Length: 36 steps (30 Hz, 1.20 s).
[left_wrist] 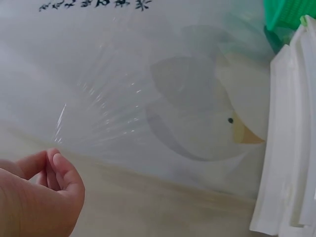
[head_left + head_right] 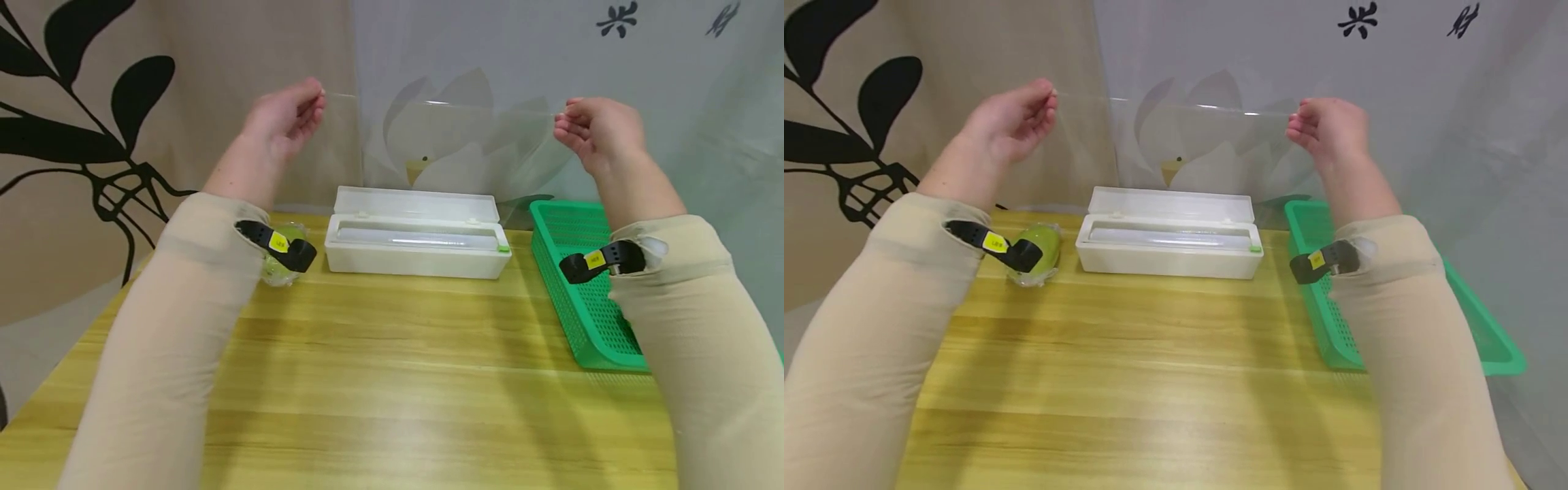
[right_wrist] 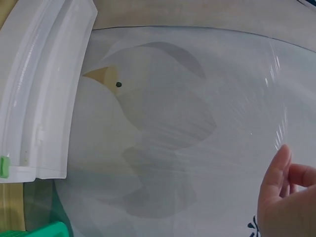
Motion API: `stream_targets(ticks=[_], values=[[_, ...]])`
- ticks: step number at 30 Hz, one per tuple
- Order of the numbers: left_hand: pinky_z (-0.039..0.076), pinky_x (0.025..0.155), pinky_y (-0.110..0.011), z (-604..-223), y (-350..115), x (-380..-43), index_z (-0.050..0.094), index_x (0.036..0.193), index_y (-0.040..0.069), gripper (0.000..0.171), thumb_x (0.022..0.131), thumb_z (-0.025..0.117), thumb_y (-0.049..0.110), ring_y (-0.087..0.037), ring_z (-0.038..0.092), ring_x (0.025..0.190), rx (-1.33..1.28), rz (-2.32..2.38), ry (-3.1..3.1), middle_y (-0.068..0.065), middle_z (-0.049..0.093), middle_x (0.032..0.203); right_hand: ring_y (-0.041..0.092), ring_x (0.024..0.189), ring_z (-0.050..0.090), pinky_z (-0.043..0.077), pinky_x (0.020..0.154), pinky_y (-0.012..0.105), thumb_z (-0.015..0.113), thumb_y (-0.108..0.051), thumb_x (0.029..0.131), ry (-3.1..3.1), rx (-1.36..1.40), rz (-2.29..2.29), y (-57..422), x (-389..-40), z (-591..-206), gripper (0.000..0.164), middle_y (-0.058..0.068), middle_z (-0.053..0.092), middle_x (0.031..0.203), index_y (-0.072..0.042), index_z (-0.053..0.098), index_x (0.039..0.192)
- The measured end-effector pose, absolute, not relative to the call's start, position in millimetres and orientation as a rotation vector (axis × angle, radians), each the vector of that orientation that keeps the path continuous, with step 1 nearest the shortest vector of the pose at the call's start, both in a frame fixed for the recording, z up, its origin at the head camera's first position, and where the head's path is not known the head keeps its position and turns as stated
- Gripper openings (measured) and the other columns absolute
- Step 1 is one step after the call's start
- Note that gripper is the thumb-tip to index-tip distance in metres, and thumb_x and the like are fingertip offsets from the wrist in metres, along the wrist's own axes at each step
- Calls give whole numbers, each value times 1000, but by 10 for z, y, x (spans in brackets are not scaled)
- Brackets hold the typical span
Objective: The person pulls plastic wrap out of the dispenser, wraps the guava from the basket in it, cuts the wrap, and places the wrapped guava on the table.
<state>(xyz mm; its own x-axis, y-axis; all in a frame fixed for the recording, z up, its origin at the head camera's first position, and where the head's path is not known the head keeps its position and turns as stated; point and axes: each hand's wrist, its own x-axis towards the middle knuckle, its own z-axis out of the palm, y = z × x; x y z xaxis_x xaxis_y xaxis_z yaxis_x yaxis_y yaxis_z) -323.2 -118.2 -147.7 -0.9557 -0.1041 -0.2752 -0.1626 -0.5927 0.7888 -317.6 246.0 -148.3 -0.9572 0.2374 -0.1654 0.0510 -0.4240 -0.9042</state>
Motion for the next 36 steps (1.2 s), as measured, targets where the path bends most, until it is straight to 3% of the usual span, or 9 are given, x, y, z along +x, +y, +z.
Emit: stream_targets(ticks=[15, 19, 22, 23, 26, 29, 36], values=[[51, 54, -19, -1269, -1214, -3116, 66, 90, 4, 7, 83, 66, 2, -13, 56, 63, -280, 2765, 1451, -5, 63, 74, 19, 66, 64, 57, 60, 25, 60, 2, 86, -1619, -254, 2556, 2597, -3074, -1252, 15, 9, 64, 75, -5, 63, 100], [52, 74, -17, -1257, -1283, -3053, 66, 108, 9, 26, 82, 68, 4, -11, 57, 80, -96, 2654, 1673, -1, 61, 93, 21, 74, 70, 58, 64, 26, 63, 4, 84, -1691, -148, 2566, 2631, -3047, -1212, 19, 11, 70, 81, -3, 63, 101], [46, 91, -18, -1293, -1329, -2980, 61, 121, 10, 39, 83, 68, 9, -7, 52, 91, 141, 2291, 2259, 5, 57, 99, 17, 75, 71, 57, 67, 22, 71, 4, 77, -1886, -34, 2408, 2617, -3001, -1222, 23, 7, 72, 82, -4, 66, 97], [45, 92, -18, -1311, -1335, -2953, 60, 123, 10, 40, 84, 68, 11, -6, 51, 91, 217, 2084, 2508, 8, 55, 98, 13, 74, 71, 56, 74, 21, 73, 2, 75, -1984, -4, 2295, 2609, -2979, -1225, 22, 3, 72, 80, -5, 67, 95], [43, 82, -18, -1355, -1320, -2884, 63, 118, 9, 33, 89, 63, 23, -5, 47, 86, 355, 1438, 3085, 12, 52, 90, 4, 67, 67, 42, 101, 19, 76, -9, 75, -2218, 40, 1879, 2585, -2908, -1234, 13, -9, 70, 71, -12, 69, 85], [39, 72, -17, -1348, -1286, -2842, 65, 113, 8, 33, 91, 57, 32, -5, 43, 82, 394, 1183, 3278, 13, 49, 86, -3, 64, 64, 26, 114, 24, 73, -18, 79, -2307, 20, 1592, 2568, -2847, -1224, 6, -17, 66, 67, -20, 68, 78], [36, 72, -16, -1237, -1228, -2829, 66, 111, 7, 33, 91, 57, 33, -2, 40, 80, 354, 1428, 3332, 18, 46, 80, 1, 68, 65, 39, 105, 19, 72, -17, 79, -2168, 62, 1629, 2529, -2774, -1190, 1, -14, 68, 70, -16, 71, 79]])
